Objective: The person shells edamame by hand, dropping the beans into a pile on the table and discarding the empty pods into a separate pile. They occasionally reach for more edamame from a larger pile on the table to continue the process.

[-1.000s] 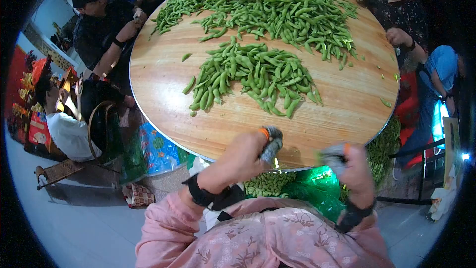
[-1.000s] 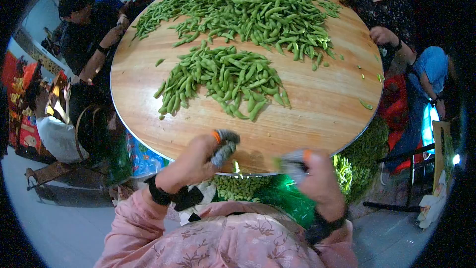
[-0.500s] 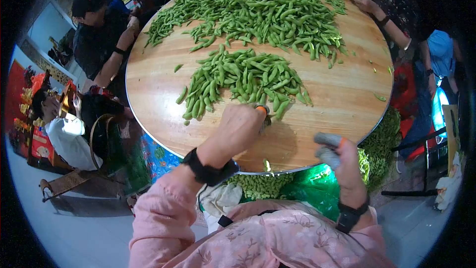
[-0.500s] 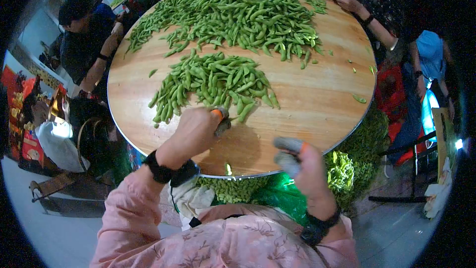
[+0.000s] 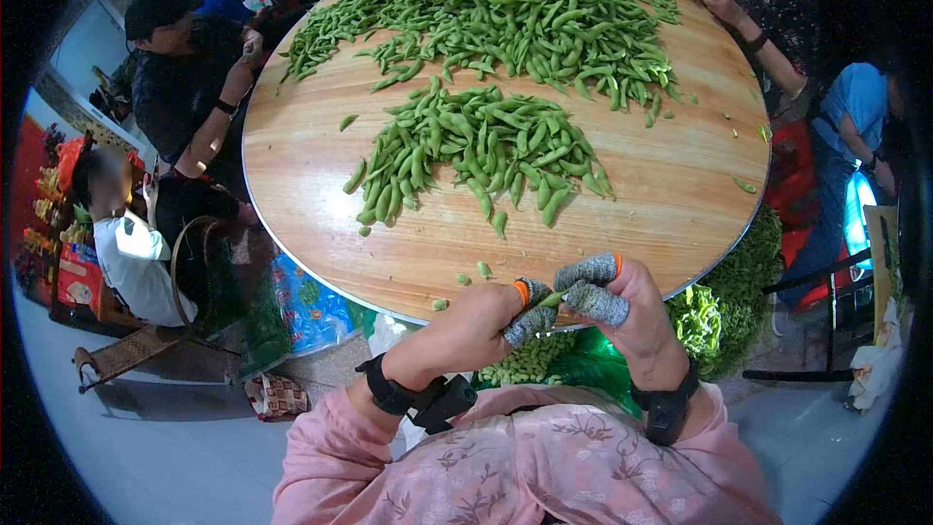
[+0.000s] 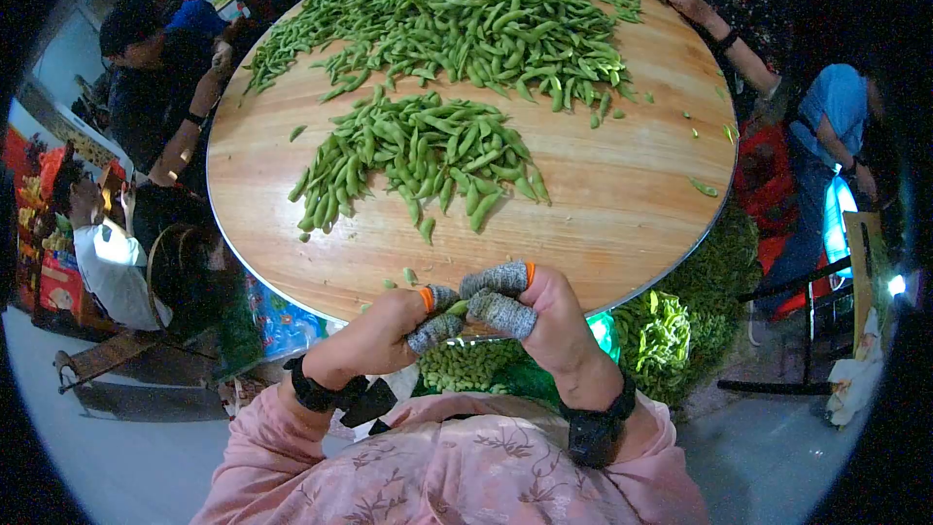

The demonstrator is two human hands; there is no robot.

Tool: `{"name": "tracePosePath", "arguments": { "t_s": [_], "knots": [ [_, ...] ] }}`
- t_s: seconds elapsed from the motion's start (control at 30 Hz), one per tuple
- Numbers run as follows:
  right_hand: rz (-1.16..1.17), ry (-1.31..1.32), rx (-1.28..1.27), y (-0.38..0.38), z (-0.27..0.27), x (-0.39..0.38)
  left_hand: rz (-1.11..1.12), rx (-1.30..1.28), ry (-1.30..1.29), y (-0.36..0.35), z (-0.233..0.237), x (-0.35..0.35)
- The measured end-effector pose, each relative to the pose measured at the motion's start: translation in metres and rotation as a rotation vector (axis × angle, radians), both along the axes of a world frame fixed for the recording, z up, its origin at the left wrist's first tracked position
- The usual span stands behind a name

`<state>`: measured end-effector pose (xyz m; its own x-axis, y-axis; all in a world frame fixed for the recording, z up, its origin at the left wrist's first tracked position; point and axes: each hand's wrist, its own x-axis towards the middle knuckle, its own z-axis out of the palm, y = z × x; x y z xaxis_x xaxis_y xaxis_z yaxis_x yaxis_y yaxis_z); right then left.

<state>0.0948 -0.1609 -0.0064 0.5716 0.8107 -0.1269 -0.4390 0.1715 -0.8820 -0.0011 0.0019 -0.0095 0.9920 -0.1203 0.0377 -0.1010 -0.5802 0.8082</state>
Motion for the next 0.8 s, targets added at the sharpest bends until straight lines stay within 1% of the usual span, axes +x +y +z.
{"name": "tracePosePath", "arguments": {
  "t_s": [0.03,0.07,0.13,0.17,0.23,0.27,0.33,0.37,0.43,0.63,0.8],
  "knots": [
    [0.000,-0.025,-0.021,-0.001,0.001,-0.001,0.006,-0.108,0.003,-0.001,0.000,-0.002],
    [0.001,-0.024,-0.023,-0.002,0.002,-0.001,0.007,-0.109,0.004,-0.001,0.000,-0.005],
    [0.021,0.034,-0.058,-0.004,0.003,-0.002,0.191,0.016,0.035,-0.002,0.000,-0.011],
    [0.023,0.035,-0.061,-0.004,0.004,-0.003,0.193,0.013,0.037,-0.003,0.002,-0.013],
    [0.069,-0.045,-0.091,-0.004,0.004,-0.005,0.219,0.212,-0.117,-0.006,0.007,-0.014],
    [0.070,-0.044,-0.093,-0.004,0.004,-0.006,0.219,0.211,-0.116,-0.007,0.010,-0.014],
    [0.075,-0.099,-0.128,-0.003,0.002,-0.007,0.203,0.326,-0.164,-0.008,0.014,-0.014],
    [0.075,-0.098,-0.130,-0.004,0.002,-0.007,0.203,0.325,-0.163,-0.008,0.015,-0.014],
    [0.078,-0.151,-0.136,-0.004,0.002,-0.007,0.197,0.412,-0.182,-0.009,0.016,-0.014],
    [0.083,-0.146,-0.165,0.000,0.000,-0.007,0.157,0.534,-0.184,-0.009,0.015,-0.014],
    [0.057,-0.117,-0.163,0.002,-0.005,-0.008,0.138,0.579,-0.169,-0.010,0.017,-0.016]
  ]
}}
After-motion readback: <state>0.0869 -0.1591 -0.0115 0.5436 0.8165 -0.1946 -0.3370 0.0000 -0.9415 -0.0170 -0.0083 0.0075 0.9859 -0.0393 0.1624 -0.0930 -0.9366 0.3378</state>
